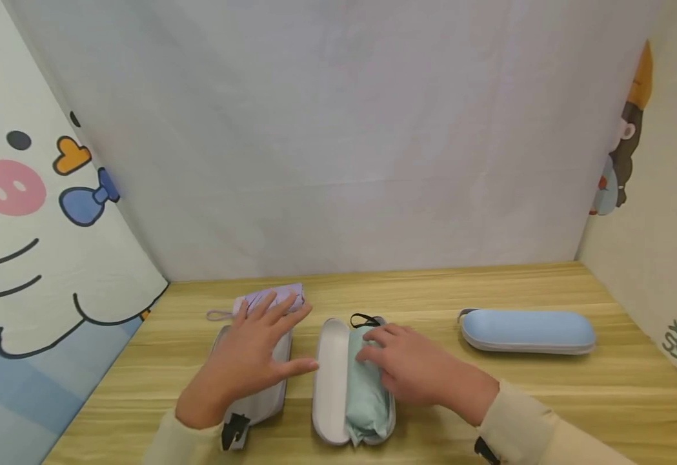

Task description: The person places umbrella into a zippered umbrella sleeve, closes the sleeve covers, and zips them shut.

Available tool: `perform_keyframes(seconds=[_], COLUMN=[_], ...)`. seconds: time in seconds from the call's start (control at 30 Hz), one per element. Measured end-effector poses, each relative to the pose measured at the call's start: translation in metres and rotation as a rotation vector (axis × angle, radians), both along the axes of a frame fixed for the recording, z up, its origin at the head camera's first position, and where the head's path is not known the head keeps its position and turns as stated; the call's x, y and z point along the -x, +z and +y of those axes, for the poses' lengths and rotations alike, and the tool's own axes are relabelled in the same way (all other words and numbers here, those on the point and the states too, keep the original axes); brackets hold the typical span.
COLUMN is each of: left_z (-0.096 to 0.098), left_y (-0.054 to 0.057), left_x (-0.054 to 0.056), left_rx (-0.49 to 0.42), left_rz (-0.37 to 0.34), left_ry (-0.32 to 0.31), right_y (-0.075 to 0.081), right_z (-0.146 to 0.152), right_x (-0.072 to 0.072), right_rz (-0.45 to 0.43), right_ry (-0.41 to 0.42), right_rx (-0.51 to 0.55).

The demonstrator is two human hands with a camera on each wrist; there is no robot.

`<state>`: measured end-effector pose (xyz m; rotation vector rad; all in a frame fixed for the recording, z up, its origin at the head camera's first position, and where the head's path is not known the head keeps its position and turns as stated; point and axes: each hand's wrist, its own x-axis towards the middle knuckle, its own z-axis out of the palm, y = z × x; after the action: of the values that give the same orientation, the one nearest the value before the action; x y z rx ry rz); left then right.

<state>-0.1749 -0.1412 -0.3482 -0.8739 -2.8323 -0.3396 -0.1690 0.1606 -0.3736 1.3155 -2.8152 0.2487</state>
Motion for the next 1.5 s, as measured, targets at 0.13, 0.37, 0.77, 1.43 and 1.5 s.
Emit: perform_keyframes(seconds=[0.13,0.37,0.77,1.43,1.5], left_z=[0.009,0.02,0.04,0.054,0.056], left_y=[-0.003,-0.01,-0.018,-0.024,-0.023], left_x=[-0.001,-0.001,-0.003,-0.008,-0.009], left_rx=[0.016,0.047,0.061,0.272,0.272], left_rz=[-0.032,-0.038,-0.132,-0.066,-0.055], left_ry=[-0.019,-0.033,-0.063,-0.051,-0.06], right_y=[-0.003,-0.016,-0.039,-0.004,-0.004], right_z=[0.014,0.029,0.015,0.022,0.027], right_x=[0.005,0.007,-0.031,-0.026,-0.022], right_rz=[-0.021,0.062,0.474,0.097,-0.002], right_ry=[-0.062,-0.064,-0.059,-0.248,-0.251], right_rx=[0.063,0.115,0.277,0.267,0.225])
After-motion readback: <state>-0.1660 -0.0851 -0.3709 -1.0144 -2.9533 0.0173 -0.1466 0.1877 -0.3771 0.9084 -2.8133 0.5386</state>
